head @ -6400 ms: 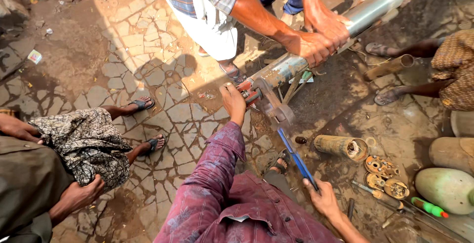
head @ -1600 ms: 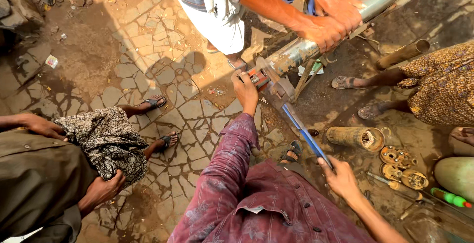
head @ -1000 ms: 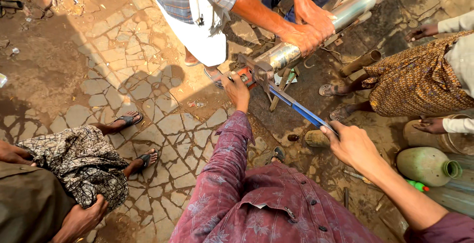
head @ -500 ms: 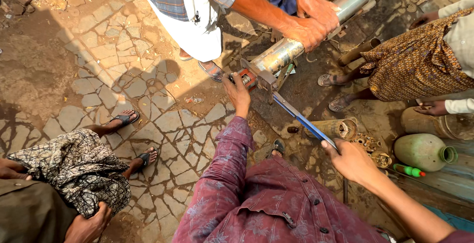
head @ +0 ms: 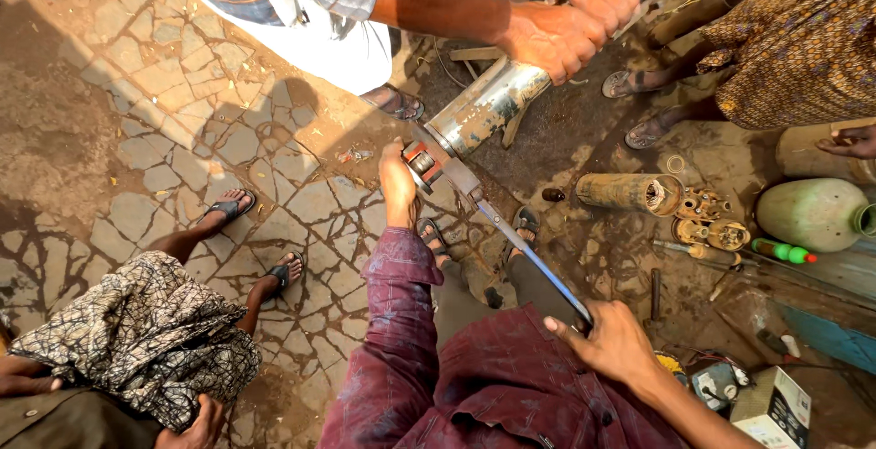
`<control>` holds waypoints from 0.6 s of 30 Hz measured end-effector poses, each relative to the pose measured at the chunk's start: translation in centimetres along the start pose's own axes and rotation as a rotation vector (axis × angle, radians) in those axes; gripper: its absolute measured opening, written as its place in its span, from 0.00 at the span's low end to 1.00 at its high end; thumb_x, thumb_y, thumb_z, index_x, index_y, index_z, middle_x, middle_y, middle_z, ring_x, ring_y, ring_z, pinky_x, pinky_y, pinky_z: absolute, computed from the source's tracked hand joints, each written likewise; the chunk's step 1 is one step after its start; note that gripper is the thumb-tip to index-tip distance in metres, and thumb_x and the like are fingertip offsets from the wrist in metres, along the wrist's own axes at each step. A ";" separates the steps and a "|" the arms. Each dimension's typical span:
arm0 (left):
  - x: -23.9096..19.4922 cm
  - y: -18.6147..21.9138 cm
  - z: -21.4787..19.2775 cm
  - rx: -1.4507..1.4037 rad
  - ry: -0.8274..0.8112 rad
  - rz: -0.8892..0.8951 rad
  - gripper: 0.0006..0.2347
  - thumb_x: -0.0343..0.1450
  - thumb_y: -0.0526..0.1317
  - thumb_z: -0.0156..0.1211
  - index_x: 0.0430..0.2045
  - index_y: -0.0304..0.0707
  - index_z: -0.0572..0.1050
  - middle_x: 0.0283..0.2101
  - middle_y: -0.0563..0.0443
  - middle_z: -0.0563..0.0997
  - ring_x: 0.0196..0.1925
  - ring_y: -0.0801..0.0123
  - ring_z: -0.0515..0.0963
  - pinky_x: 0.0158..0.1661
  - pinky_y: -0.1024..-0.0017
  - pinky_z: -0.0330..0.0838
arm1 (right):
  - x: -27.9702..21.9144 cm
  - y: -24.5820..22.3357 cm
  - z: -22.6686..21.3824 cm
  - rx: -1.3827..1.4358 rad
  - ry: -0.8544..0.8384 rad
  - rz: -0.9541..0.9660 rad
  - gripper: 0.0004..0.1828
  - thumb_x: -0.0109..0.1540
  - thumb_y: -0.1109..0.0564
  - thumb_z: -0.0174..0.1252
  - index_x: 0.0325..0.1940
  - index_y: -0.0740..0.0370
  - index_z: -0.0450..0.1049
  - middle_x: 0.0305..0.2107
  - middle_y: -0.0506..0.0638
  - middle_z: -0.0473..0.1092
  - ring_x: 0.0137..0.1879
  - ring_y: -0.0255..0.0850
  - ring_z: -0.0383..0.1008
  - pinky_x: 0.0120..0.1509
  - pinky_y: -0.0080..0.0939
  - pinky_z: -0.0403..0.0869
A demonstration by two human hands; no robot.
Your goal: The person is using a pipe wrench and a metal bar to unscrew or tighten components on a large submersible pump. Several other people stand around the work area on a dirt and stone floor.
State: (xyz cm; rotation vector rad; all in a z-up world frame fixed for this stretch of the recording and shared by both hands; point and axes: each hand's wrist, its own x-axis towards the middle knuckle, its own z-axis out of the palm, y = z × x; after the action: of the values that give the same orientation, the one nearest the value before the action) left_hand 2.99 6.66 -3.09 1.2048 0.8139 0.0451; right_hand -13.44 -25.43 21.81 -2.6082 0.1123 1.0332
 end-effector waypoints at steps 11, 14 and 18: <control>-10.3 5.4 3.6 0.200 0.122 0.727 0.18 0.83 0.52 0.38 0.41 0.33 0.69 0.48 0.43 0.71 0.53 0.62 0.71 0.58 0.66 0.63 | 28.4 7.1 22.2 0.486 0.410 -0.641 0.06 0.55 0.59 0.63 0.29 0.65 0.74 0.16 0.56 0.67 0.21 0.48 0.69 0.28 0.46 0.66; -9.3 3.3 4.0 0.223 0.082 1.009 0.21 0.82 0.58 0.38 0.39 0.37 0.64 0.48 0.41 0.68 0.52 0.61 0.68 0.59 0.67 0.62 | 42.3 5.2 28.7 1.161 0.075 -0.782 0.03 0.66 0.62 0.62 0.39 0.64 0.79 0.30 0.57 0.75 0.33 0.50 0.71 0.43 0.42 0.73; -7.8 4.4 2.5 0.247 0.116 0.941 0.22 0.80 0.56 0.38 0.35 0.33 0.67 0.49 0.39 0.69 0.53 0.60 0.69 0.56 0.66 0.63 | 42.7 4.3 30.9 0.806 0.305 -0.814 0.15 0.56 0.53 0.67 0.36 0.66 0.73 0.25 0.61 0.70 0.32 0.54 0.70 0.37 0.47 0.69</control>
State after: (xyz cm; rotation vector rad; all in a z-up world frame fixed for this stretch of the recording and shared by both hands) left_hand 0.46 2.93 5.03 1.7452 0.2908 0.8052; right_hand -3.10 -17.17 -29.37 -1.7574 -0.3606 0.2082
